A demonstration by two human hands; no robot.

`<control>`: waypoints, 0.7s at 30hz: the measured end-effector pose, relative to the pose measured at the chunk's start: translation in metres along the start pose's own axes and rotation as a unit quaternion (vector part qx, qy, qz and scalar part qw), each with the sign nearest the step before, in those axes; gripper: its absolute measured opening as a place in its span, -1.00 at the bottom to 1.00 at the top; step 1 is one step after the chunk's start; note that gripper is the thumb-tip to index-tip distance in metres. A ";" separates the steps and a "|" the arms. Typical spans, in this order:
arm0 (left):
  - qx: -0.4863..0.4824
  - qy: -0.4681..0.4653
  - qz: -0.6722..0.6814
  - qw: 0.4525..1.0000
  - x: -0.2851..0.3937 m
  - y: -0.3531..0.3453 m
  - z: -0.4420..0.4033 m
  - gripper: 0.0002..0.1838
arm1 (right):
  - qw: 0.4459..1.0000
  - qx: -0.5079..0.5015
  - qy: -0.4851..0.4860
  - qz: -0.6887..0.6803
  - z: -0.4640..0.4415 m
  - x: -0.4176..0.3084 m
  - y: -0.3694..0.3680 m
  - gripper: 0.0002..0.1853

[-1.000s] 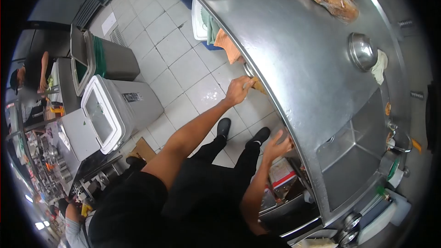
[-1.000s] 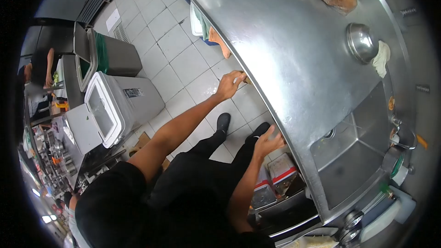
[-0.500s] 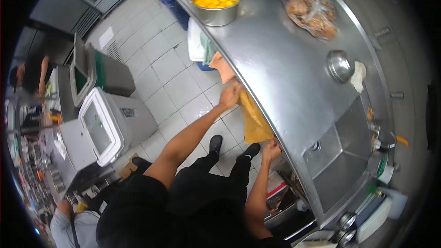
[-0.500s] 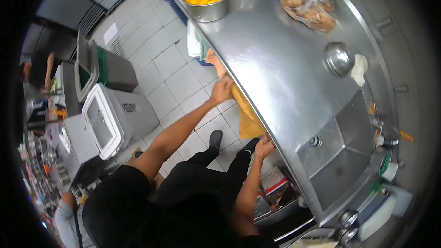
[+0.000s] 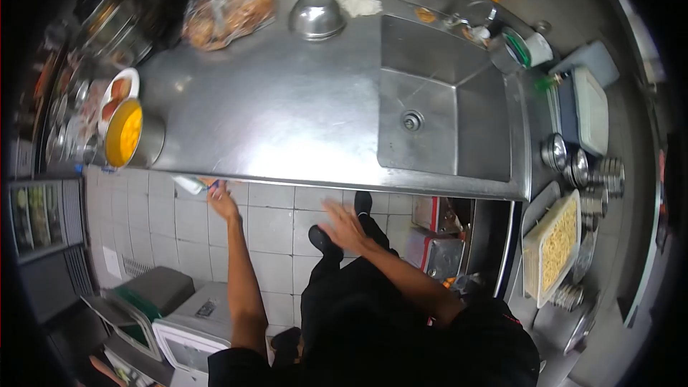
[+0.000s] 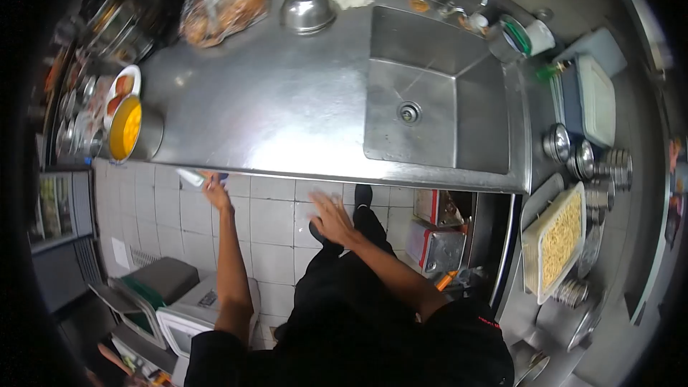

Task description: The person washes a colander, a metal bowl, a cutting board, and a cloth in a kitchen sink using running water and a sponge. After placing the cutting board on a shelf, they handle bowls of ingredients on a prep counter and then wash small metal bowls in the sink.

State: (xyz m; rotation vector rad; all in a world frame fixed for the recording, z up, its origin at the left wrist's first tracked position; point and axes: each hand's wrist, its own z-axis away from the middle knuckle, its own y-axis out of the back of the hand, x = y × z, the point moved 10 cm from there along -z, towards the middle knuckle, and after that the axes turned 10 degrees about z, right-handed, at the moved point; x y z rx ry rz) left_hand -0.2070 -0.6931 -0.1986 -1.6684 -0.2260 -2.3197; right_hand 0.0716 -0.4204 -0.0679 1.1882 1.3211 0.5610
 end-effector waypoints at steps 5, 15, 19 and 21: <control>0.020 -0.230 -0.077 0.970 0.124 -0.031 0.105 -0.75 | 0.984 0.123 -0.100 -0.085 0.014 0.079 0.160 -0.75; -0.263 -0.305 -0.400 0.823 0.123 -0.363 0.170 -0.55 | 0.920 -0.369 -0.087 0.099 0.041 0.677 -0.028 -0.62; -0.217 -0.386 -0.516 0.733 0.100 -0.411 0.167 -0.47 | 0.918 -0.079 -0.381 0.071 0.033 0.689 0.024 -0.63; -0.181 -0.385 -0.572 0.701 0.101 -0.415 0.172 -0.49 | 0.929 0.064 -0.363 0.022 -0.005 0.685 0.035 -0.60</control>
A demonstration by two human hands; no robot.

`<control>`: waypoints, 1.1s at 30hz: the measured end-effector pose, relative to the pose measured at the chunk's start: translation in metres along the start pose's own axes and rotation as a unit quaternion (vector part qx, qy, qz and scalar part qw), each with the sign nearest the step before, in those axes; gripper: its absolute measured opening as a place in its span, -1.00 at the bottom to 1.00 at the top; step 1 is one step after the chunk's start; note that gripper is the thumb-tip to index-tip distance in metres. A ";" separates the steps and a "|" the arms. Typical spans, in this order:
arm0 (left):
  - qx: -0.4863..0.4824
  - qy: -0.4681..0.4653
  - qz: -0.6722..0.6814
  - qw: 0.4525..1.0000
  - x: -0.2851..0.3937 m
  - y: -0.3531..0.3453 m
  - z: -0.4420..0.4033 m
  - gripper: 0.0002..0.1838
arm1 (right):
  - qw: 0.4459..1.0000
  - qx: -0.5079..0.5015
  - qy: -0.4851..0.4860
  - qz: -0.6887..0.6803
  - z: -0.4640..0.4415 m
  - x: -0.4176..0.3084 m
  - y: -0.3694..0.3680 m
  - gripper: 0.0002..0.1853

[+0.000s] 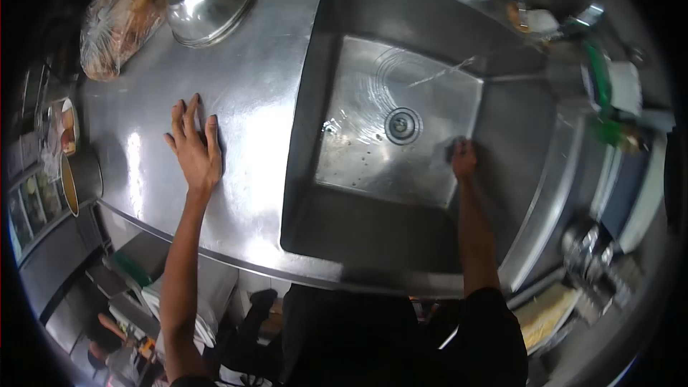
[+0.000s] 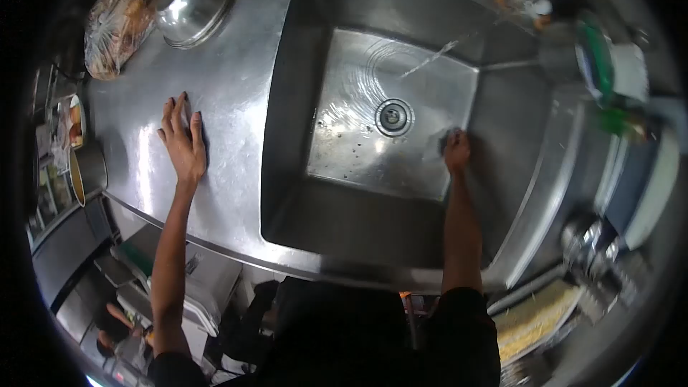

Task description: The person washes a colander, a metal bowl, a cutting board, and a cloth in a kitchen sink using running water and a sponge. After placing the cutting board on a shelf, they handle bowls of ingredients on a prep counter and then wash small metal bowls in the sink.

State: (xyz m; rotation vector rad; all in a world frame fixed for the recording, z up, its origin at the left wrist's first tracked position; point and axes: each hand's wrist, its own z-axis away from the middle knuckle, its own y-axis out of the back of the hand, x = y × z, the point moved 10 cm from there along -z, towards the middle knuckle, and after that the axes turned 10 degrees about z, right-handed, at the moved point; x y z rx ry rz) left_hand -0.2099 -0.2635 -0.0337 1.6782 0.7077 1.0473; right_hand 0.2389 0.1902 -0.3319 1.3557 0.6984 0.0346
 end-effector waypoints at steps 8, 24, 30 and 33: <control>-0.001 -0.026 0.042 0.999 0.009 -0.008 -0.005 -0.46 | 0.885 0.063 0.446 -0.118 -0.099 -0.221 -0.166 -0.71; 0.002 -0.036 0.053 0.998 0.002 -0.007 -0.004 -0.48 | 0.698 -0.246 0.670 -0.068 0.167 -0.156 -0.108 -0.68; 0.000 -0.060 0.043 0.997 0.002 -0.006 -0.004 -0.49 | 0.950 -0.222 0.219 -0.010 0.027 -0.144 -0.082 -0.76; -0.002 -0.051 0.041 0.998 0.002 -0.005 -0.004 -0.49 | 0.933 -0.301 -0.113 0.158 0.058 0.000 -0.059 -0.63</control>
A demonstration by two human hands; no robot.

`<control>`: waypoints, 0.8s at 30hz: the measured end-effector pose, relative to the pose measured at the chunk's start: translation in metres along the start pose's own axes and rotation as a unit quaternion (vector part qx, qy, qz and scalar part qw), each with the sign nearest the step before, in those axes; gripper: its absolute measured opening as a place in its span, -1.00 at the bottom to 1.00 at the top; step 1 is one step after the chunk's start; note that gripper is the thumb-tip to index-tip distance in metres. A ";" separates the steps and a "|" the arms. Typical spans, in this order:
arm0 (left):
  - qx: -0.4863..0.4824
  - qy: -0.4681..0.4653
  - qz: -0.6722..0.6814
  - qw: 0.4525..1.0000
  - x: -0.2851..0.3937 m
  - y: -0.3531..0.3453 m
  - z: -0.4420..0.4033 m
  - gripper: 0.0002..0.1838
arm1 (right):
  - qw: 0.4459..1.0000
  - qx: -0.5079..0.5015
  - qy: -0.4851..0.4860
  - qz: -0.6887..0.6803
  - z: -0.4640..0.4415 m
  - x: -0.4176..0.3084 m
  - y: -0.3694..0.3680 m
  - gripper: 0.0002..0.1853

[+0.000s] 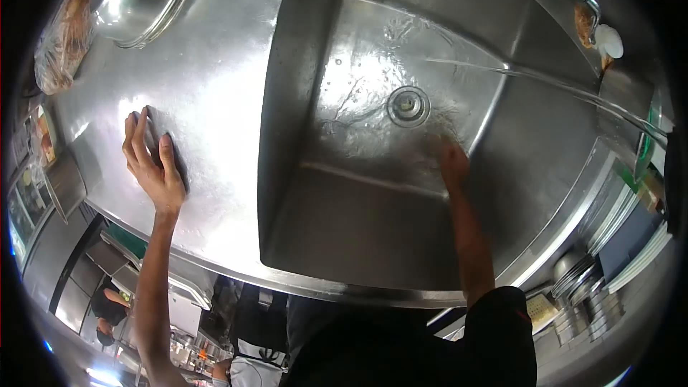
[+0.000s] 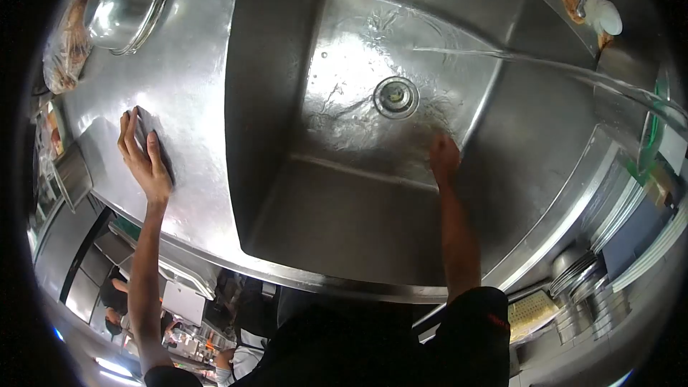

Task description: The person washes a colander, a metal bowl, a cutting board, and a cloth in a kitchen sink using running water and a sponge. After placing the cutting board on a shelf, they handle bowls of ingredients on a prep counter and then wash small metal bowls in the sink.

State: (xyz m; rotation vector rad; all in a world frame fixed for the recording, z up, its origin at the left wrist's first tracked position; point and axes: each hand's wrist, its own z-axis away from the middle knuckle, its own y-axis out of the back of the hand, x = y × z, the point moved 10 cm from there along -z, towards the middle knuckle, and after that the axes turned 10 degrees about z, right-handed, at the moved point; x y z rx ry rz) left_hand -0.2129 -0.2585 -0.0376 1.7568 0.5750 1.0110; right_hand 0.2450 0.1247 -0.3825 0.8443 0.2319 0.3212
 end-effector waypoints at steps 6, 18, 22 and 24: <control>0.008 0.009 0.008 1.000 -0.001 0.003 0.002 -0.51 | 0.984 -0.054 0.054 0.160 0.028 0.055 -0.098 -0.54; 0.012 -0.005 0.038 0.999 0.004 0.003 0.000 -0.53 | 0.933 0.341 -0.056 -0.103 0.058 0.070 -0.040 -0.49; 0.014 -0.020 0.027 0.999 0.003 0.004 0.000 -0.53 | 0.838 0.193 -0.510 -0.034 0.092 0.011 -0.087 -0.57; 0.014 0.001 0.063 0.998 0.002 0.002 0.001 -0.53 | 0.828 0.191 -0.387 -0.359 0.050 -0.035 -0.080 -0.61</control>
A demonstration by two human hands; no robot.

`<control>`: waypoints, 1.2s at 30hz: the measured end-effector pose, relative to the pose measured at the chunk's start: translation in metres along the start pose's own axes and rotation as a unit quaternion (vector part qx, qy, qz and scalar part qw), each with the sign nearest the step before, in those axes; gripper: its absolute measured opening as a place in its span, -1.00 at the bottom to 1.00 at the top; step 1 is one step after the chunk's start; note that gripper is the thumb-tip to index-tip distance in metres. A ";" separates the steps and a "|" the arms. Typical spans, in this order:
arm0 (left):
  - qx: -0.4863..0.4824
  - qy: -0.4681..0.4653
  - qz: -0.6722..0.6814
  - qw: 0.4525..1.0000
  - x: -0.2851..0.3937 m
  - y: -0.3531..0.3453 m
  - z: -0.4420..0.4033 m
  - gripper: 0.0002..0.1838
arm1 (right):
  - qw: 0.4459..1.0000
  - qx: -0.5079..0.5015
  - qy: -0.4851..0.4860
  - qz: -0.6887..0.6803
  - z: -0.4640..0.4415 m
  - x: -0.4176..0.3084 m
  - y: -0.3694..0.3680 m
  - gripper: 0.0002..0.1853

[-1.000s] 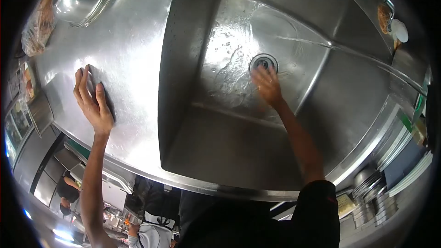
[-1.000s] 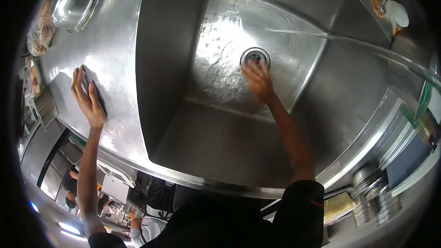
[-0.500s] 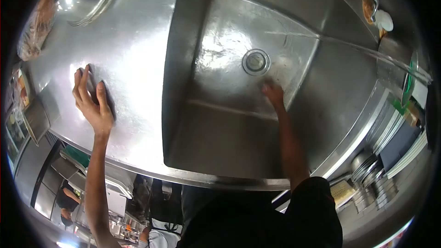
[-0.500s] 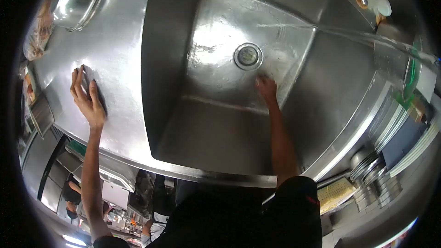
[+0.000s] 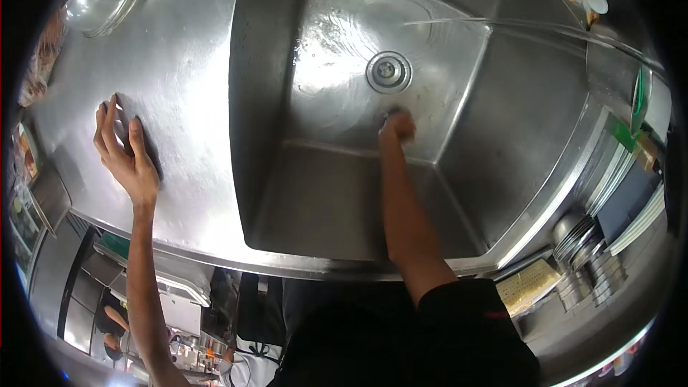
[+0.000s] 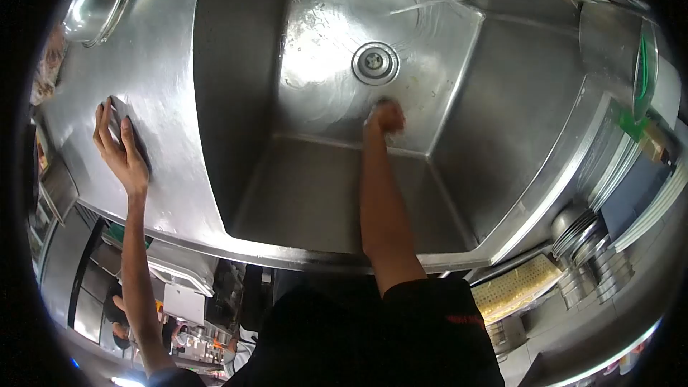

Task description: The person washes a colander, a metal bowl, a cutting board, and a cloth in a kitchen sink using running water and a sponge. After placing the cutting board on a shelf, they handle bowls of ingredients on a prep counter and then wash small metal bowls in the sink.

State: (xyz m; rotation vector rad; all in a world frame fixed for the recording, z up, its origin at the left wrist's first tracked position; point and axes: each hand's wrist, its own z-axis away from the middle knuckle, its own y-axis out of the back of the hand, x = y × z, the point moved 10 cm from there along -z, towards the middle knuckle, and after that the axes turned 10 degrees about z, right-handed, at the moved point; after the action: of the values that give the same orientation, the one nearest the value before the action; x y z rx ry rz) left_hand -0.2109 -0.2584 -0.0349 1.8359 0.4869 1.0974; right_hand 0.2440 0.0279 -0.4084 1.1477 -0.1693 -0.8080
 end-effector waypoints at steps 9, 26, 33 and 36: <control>0.010 0.004 -0.004 1.000 -0.002 0.003 -0.002 -0.54 | 0.776 -0.564 0.141 0.246 -0.032 0.031 -0.010 -0.77; 0.002 0.008 -0.010 1.000 0.001 0.001 0.000 -0.54 | 0.905 0.129 0.394 -0.098 -0.065 -0.073 0.094 -0.54; -0.016 0.015 0.011 1.000 0.000 -0.003 0.001 -0.51 | 0.880 0.225 0.407 0.091 -0.027 -0.093 0.039 -0.43; -0.014 0.001 0.011 1.000 -0.004 -0.004 0.001 -0.51 | 0.700 -0.112 0.704 0.035 0.052 -0.134 -0.021 -0.51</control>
State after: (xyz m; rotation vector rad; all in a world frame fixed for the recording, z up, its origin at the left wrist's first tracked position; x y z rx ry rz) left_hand -0.2116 -0.2600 -0.0405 1.8197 0.4516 1.1160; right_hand 0.1118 0.0727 -0.3677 1.2272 1.1409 0.2935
